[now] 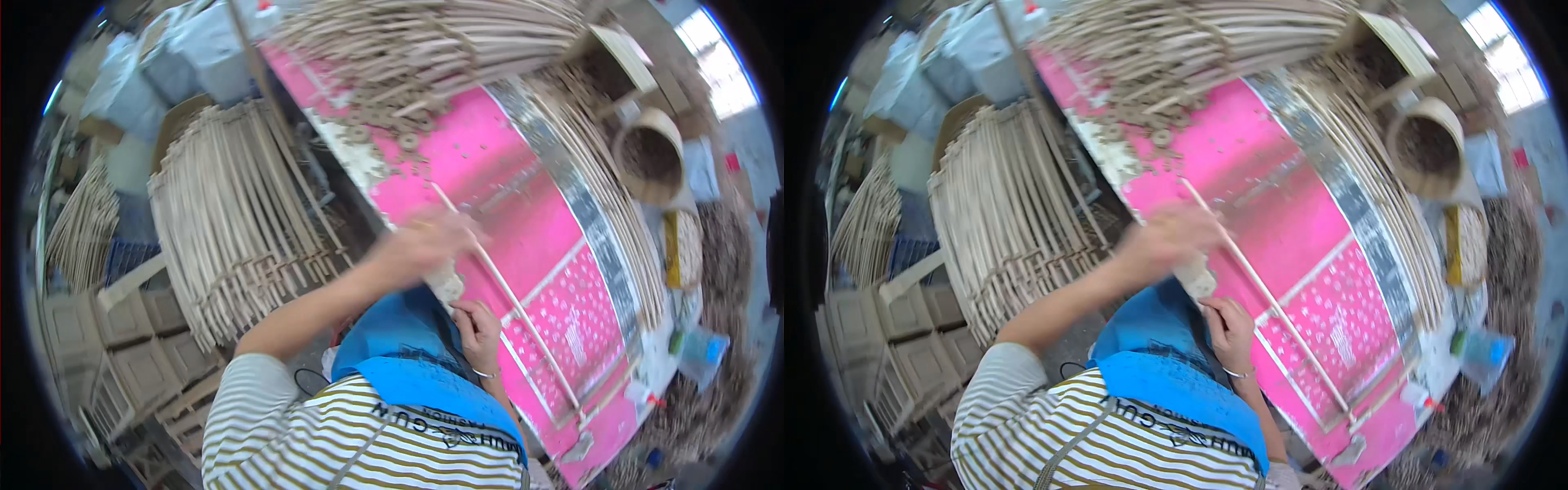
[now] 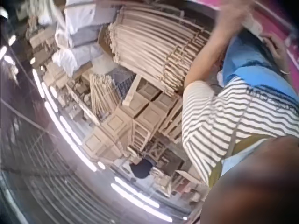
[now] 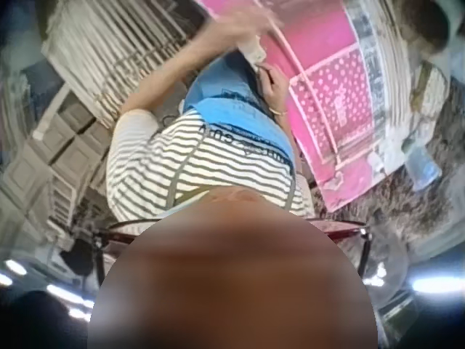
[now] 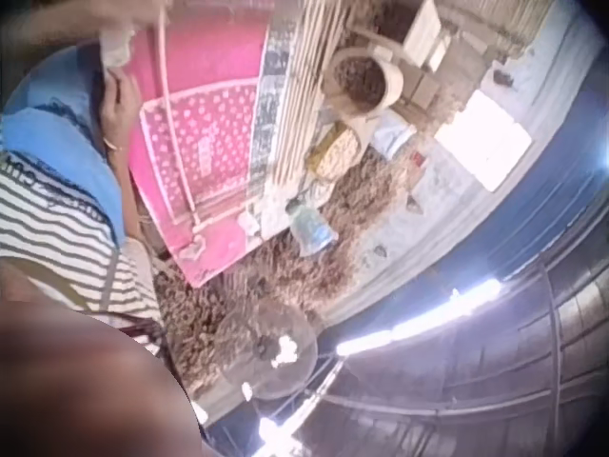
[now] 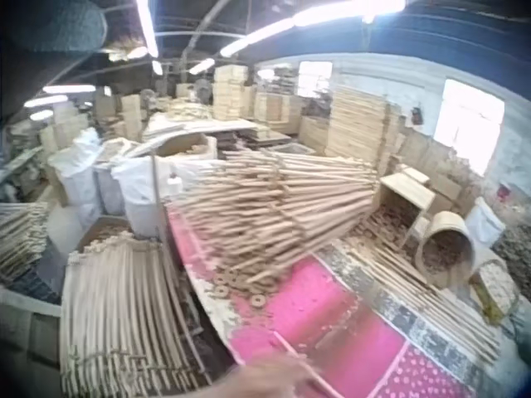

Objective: Assembling a wooden rack structure by applying glue and fitting wooden dowels into crossbars.

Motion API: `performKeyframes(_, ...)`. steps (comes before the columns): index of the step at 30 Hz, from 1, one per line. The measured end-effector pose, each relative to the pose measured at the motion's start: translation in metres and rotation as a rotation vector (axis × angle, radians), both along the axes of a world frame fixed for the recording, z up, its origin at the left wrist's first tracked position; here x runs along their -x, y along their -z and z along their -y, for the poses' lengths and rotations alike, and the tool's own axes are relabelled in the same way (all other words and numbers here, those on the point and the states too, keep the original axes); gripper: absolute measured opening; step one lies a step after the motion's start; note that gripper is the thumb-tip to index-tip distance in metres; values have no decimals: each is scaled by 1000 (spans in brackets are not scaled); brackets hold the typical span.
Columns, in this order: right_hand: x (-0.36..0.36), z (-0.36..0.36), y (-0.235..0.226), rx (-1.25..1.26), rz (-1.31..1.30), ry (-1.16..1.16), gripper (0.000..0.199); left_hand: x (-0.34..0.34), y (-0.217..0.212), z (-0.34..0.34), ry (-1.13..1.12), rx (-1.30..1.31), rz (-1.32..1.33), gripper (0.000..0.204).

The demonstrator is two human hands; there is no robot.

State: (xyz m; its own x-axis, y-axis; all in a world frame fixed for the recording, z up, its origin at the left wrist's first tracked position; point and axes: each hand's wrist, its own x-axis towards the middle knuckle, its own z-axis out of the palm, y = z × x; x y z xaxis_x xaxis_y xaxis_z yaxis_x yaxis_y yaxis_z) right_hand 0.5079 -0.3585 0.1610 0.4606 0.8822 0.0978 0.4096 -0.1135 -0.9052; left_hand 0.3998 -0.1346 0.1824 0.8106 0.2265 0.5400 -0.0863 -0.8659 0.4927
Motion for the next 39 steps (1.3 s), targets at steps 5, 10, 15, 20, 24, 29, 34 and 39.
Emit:
performKeyframes(5, -1, 13, 7, -48, -8, -22, 11, -82, 37, 53, 204, -324, -23, 42)
performKeyframes(10, -3, 16, 17, -16, -102, -12, 12, -64, 31, 49, 260, -337, -75, 29)
performKeyframes(15, -4, 12, 8, 9, -184, -37, 13, 28, -11, 8, -196, 38, 97, 27)
performKeyframes(20, -6, 8, 8, -25, -122, -43, 14, 149, 2, -23, -961, 518, 408, 30)
performKeyframes(24, -3, 8, 7, -1, -106, -45, 14, 227, 105, -39, -1306, 855, 652, 35)
performKeyframes(29, -1, 9, 7, 8, -97, -18, 14, 249, 206, -57, -1496, 1020, 562, 37)
performKeyframes(34, 1, 7, 2, 42, -83, 14, 14, 233, 252, -98, -1542, 1084, 458, 35)
performKeyframes(39, -3, 9, 5, 63, -63, 60, 14, 219, 299, -142, -1594, 979, 334, 36)
